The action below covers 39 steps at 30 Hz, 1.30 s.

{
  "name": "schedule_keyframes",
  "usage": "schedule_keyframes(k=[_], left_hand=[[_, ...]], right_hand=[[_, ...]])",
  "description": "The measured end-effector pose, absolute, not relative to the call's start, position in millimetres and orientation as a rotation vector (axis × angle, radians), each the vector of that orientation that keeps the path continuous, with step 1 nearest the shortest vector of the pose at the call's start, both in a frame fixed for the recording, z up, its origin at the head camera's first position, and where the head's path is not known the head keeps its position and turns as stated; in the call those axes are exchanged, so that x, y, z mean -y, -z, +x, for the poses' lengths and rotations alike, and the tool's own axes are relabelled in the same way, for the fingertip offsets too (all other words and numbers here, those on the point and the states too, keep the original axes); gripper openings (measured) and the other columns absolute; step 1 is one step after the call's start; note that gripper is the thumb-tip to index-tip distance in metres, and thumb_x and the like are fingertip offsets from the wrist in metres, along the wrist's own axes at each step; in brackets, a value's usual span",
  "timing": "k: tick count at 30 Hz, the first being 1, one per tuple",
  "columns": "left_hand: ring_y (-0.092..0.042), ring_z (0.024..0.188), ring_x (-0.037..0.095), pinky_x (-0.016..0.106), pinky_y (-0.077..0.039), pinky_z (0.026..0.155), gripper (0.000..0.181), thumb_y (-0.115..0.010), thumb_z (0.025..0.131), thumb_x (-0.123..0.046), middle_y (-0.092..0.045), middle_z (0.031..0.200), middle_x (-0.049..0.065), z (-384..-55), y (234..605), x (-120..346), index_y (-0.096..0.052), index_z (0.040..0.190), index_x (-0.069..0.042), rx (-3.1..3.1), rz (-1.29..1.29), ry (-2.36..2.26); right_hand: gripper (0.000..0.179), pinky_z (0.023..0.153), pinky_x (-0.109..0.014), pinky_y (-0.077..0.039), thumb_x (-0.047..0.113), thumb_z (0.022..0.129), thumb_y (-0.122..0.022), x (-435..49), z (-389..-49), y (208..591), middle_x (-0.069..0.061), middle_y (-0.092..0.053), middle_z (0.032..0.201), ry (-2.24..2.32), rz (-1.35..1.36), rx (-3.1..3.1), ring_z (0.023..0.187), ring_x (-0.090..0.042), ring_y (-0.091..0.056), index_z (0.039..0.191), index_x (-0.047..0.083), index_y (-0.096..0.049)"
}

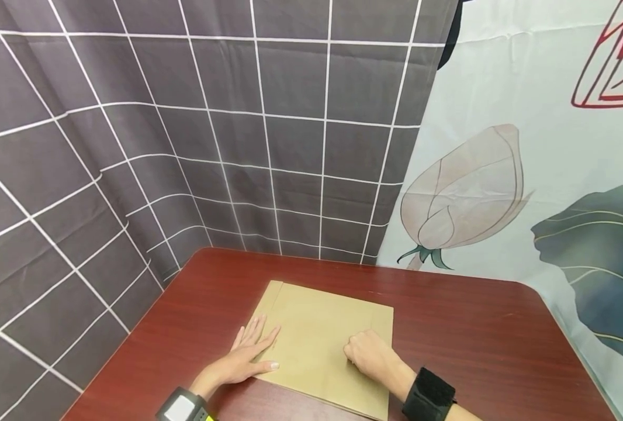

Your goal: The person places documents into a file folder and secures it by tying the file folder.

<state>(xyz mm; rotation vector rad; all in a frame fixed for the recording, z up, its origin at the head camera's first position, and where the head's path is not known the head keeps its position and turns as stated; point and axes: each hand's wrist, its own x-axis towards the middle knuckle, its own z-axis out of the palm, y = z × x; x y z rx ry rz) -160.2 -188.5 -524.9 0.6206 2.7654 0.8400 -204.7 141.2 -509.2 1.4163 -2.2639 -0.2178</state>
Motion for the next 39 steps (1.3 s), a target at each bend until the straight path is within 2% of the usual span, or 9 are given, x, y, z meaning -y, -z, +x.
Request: schedule_keyframes(k=[6, 10, 15, 21, 27, 33, 39], left_hand=[[0.004, 0.144, 0.043, 0.063, 0.006, 0.11, 0.076, -0.058, 0.093, -0.044, 0.005, 0.157, 0.027, -160.9, 520.7, 191.0, -0.027, 0.152, -0.008, -2.769, 0.611, -0.831], [0.004, 0.144, 0.044, 0.064, 0.006, 0.11, 0.076, -0.059, 0.093, -0.043, 0.005, 0.157, 0.027, -160.1, 520.6, 191.4, -0.027, 0.152, -0.007, -2.759, 0.614, -0.858], [0.004, 0.144, 0.044, 0.064, 0.005, 0.11, 0.076, -0.058, 0.093, -0.044, 0.004, 0.157, 0.027, -158.6, 524.6, 190.9, -0.027, 0.152, -0.008, -2.755, 0.613, -0.871], [0.005, 0.144, 0.044, 0.063, 0.006, 0.11, 0.077, -0.058, 0.092, -0.046, 0.005, 0.157, 0.026, -157.9, 527.4, 191.3, -0.027, 0.152, -0.008, -2.762, 0.614, -0.867], [0.005, 0.144, 0.044, 0.063, 0.006, 0.11, 0.077, -0.058, 0.092, -0.046, 0.005, 0.157, 0.026, -157.2, 524.5, 191.6, -0.028, 0.152, -0.008, -2.773, 0.606, -0.859], [0.004, 0.144, 0.044, 0.064, 0.005, 0.11, 0.076, -0.058, 0.093, -0.045, 0.005, 0.157, 0.027, -156.1, 524.5, 192.6, -0.028, 0.152, -0.007, -2.774, 0.608, -0.864], [0.002, 0.144, 0.044, 0.064, 0.004, 0.11, 0.075, -0.061, 0.092, -0.043, 0.002, 0.157, 0.028, -157.7, 525.5, 191.5, -0.031, 0.151, -0.007, -2.758, 0.598, -0.883]], right_hand=[[0.03, 0.042, -0.023, -0.035, 0.02, 0.07, -0.073, -135.8, -193.7, 507.3, 0.006, -0.045, 0.054, 0.391, 1.417, 2.109, 0.047, -0.006, -0.039, 0.055, 0.018, -0.047], [0.026, 0.045, -0.022, -0.036, 0.025, 0.07, -0.073, -127.0, -187.4, 508.0, 0.007, -0.048, 0.057, 0.52, 1.417, 2.074, 0.051, -0.006, -0.042, 0.058, 0.019, -0.051], [0.026, 0.045, -0.024, -0.034, 0.022, 0.066, -0.075, -114.8, -184.5, 510.1, 0.008, -0.05, 0.054, 0.47, 1.391, 2.091, 0.049, -0.007, -0.045, 0.055, 0.021, -0.052], [0.027, 0.042, -0.026, -0.033, 0.014, 0.06, -0.076, -105.5, -185.3, 510.7, 0.007, -0.05, 0.054, 0.325, 1.39, 2.163, 0.046, -0.008, -0.042, 0.053, 0.02, -0.051], [0.02, 0.039, -0.028, -0.034, 0.011, 0.064, -0.071, -88.6, -190.4, 508.2, 0.006, -0.048, 0.054, 0.235, 1.364, 2.28, 0.044, -0.006, -0.038, 0.057, 0.017, -0.054], [0.02, 0.039, -0.029, -0.037, 0.013, 0.068, -0.073, -72.7, -198.2, 508.8, 0.005, -0.05, 0.054, 0.175, 1.301, 2.341, 0.045, -0.007, -0.041, 0.059, 0.016, -0.055], [0.02, 0.041, -0.028, -0.039, 0.014, 0.082, -0.066, -63.0, -200.2, 503.1, 0.006, -0.049, 0.054, -0.108, 1.277, 2.456, 0.046, -0.007, -0.045, 0.069, 0.015, -0.051]])
